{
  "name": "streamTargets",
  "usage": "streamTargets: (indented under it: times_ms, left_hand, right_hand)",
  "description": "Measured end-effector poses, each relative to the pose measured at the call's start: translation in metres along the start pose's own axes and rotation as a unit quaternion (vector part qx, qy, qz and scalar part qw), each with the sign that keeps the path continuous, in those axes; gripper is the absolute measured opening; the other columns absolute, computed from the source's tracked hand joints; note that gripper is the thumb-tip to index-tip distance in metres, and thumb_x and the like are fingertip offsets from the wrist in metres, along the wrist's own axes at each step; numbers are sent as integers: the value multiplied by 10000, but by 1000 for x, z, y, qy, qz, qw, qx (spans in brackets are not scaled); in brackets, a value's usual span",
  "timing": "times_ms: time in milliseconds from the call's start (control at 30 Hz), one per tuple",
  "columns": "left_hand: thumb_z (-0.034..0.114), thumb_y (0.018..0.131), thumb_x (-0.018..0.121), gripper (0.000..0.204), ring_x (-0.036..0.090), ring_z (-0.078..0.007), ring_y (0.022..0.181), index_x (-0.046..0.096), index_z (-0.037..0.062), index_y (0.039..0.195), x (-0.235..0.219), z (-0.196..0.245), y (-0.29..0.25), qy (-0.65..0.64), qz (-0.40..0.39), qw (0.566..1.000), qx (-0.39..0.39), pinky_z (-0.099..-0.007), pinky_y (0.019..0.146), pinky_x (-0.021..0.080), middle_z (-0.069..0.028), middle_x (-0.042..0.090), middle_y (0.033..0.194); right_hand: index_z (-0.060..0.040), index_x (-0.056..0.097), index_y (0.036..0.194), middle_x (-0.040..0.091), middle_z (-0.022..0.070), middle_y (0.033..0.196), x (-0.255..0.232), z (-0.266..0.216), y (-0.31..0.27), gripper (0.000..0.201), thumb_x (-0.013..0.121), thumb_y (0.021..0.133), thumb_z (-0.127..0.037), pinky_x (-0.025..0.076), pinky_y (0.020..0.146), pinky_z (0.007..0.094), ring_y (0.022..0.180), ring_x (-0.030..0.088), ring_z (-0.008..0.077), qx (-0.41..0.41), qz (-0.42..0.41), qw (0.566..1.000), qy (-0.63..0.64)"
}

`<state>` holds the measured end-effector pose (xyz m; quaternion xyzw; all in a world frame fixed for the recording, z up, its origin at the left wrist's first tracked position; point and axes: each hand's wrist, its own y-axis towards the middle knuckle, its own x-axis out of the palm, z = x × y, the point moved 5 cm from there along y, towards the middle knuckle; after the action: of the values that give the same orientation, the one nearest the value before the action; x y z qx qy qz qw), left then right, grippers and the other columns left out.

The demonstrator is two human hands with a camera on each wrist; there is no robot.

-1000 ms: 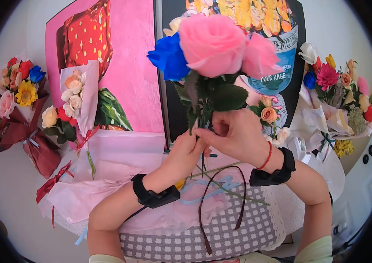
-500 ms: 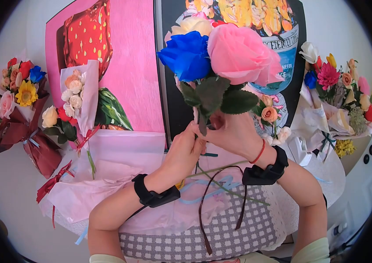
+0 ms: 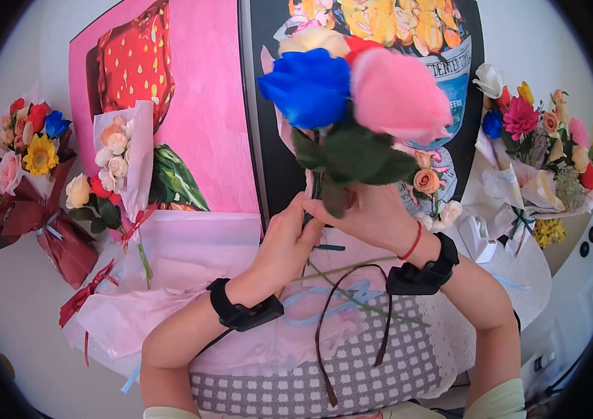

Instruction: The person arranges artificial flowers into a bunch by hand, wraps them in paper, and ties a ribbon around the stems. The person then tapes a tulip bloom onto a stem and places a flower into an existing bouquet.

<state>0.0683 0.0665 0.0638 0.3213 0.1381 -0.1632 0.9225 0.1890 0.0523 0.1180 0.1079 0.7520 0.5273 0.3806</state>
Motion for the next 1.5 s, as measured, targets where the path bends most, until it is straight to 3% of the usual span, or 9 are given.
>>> streamTargets:
  times_ms: [33,133,233,467,533,867,1033,1233,1500]
  left_hand:
    - [34,881,400,72,465,-82,640,447,22,935,1,1,0,-25,-22,999,-8,-238,622,417,-4,465,689]
    - [120,915,403,115,463,-84,636,439,24,966,2,-2,2,-83,-41,996,2,-251,645,438,-5,447,681]
    - [171,923,413,157,455,-91,624,432,29,986,2,-4,5,-147,-72,986,-29,-272,662,453,-6,428,671]
    - [147,929,391,141,444,-102,589,401,17,983,11,0,2,-288,-155,944,-40,-266,631,441,-10,415,656]
    - [145,929,390,138,442,-106,591,397,20,986,10,2,1,-284,-164,944,-30,-266,635,439,-11,411,660]
    - [148,933,380,143,436,-103,597,387,18,991,12,4,-1,-279,-177,944,-19,-258,619,430,-14,410,665]
    - [150,936,371,142,435,-102,597,386,14,972,13,3,-2,-251,-176,952,-12,-256,603,431,-14,408,664]
    - [306,919,422,282,433,-124,567,396,40,830,11,11,-1,-240,-163,957,-18,-305,616,452,-17,387,645]
    - [233,934,405,181,399,-90,562,396,53,920,3,1,5,-334,-122,933,-61,-263,582,422,5,372,651]
  right_hand:
    - [-72,552,613,490,23,486,3,8,-2,301,676,664,-342,383,453,300,443,499,180,45,-56,996,46]
    - [-50,557,633,501,11,479,2,14,-3,332,705,681,-343,361,443,242,428,470,90,114,-135,968,180]
    - [10,568,715,548,29,549,-2,13,-4,166,657,751,-125,353,453,203,499,468,35,158,-206,928,269]
    - [16,604,736,550,13,571,-9,20,6,172,658,756,-146,352,448,210,502,453,33,122,-226,926,277]
    - [1,592,809,578,-18,697,-9,19,3,127,630,800,-120,367,528,172,622,477,16,187,-304,902,243]
    - [-20,577,682,512,-49,590,-11,11,0,252,705,742,-228,314,468,174,547,418,9,185,-272,918,220]
    - [-22,555,626,493,-37,556,-22,-1,5,325,746,688,-277,339,465,190,519,431,37,175,-243,951,71]
    - [-13,548,637,551,7,623,-10,11,0,263,715,721,-199,382,542,209,606,489,56,151,-223,934,234]
    - [-21,537,660,548,1,651,-28,-1,2,192,671,751,-125,384,580,213,629,480,57,107,-201,955,191]
